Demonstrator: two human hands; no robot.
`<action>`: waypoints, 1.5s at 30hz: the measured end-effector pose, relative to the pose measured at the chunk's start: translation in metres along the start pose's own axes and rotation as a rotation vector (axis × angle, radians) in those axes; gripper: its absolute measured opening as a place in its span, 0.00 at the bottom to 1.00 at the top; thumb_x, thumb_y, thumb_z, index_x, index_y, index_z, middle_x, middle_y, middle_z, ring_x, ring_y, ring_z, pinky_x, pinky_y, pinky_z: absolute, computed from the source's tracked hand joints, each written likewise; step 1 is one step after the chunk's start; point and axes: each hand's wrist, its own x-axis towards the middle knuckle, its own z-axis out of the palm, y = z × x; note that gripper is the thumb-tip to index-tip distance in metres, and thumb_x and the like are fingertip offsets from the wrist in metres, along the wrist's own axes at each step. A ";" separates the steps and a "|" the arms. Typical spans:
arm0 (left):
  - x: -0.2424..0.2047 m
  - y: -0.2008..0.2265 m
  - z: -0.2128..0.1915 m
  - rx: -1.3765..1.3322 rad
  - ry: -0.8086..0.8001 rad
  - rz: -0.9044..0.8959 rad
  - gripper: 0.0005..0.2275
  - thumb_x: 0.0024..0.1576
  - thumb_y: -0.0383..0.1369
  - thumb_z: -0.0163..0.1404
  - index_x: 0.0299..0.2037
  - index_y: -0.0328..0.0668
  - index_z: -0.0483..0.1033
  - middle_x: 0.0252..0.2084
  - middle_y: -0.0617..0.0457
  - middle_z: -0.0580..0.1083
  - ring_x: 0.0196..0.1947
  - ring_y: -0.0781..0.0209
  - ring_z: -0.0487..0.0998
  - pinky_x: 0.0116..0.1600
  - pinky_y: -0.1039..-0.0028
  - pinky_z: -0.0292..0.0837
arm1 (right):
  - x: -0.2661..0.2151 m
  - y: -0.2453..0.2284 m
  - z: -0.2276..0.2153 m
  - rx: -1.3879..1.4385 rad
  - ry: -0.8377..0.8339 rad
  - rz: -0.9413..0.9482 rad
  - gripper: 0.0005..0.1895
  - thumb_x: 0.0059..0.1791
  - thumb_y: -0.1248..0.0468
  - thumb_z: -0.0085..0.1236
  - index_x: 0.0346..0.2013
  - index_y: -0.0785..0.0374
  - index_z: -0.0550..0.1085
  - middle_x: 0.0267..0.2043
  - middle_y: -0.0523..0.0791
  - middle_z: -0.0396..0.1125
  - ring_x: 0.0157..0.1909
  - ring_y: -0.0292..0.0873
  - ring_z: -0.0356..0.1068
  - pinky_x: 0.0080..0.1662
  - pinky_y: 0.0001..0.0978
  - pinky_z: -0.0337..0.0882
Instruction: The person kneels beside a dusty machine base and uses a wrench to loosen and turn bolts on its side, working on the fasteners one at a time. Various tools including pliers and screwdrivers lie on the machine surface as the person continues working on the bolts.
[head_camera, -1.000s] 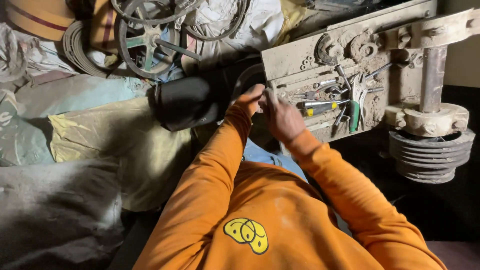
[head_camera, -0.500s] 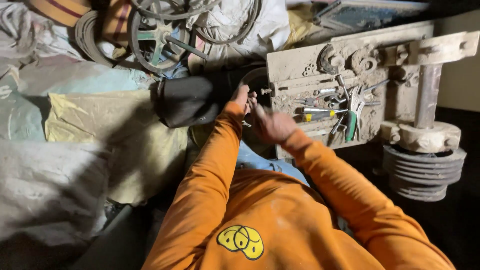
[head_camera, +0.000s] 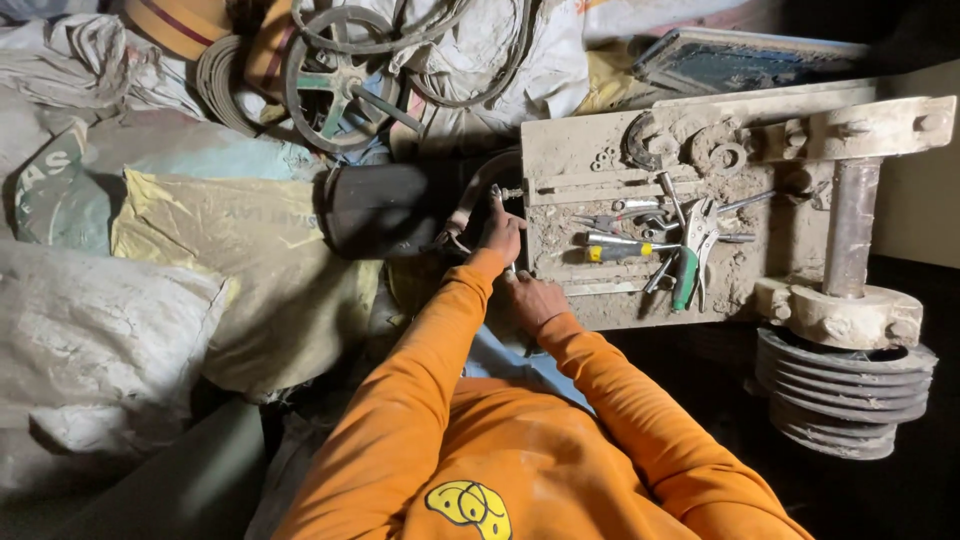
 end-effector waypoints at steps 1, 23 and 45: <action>0.000 0.002 0.001 -0.024 0.017 0.017 0.33 0.67 0.31 0.36 0.76 0.29 0.28 0.43 0.54 0.77 0.43 0.57 0.76 0.59 0.69 0.69 | 0.004 0.004 0.003 -0.001 -0.049 0.014 0.18 0.52 0.63 0.45 0.57 0.55 0.68 0.45 0.51 0.72 0.39 0.56 0.76 0.36 0.49 0.75; 0.016 0.183 -0.093 -0.772 -0.483 -0.705 0.21 0.59 0.45 0.35 0.57 0.40 0.56 0.42 0.49 0.78 0.36 0.56 0.78 0.44 0.63 0.76 | 0.050 -0.024 -0.090 0.171 0.499 0.191 0.25 0.51 0.56 0.51 0.61 0.62 0.66 0.34 0.51 0.72 0.30 0.55 0.73 0.29 0.47 0.72; 0.044 0.123 -0.153 -0.851 -0.426 -0.950 0.12 0.57 0.41 0.40 0.35 0.44 0.73 0.32 0.49 0.78 0.32 0.53 0.75 0.40 0.61 0.71 | 0.080 -0.093 -0.095 0.122 0.490 0.066 0.23 0.59 0.51 0.35 0.37 0.62 0.73 0.29 0.54 0.70 0.34 0.59 0.71 0.42 0.50 0.72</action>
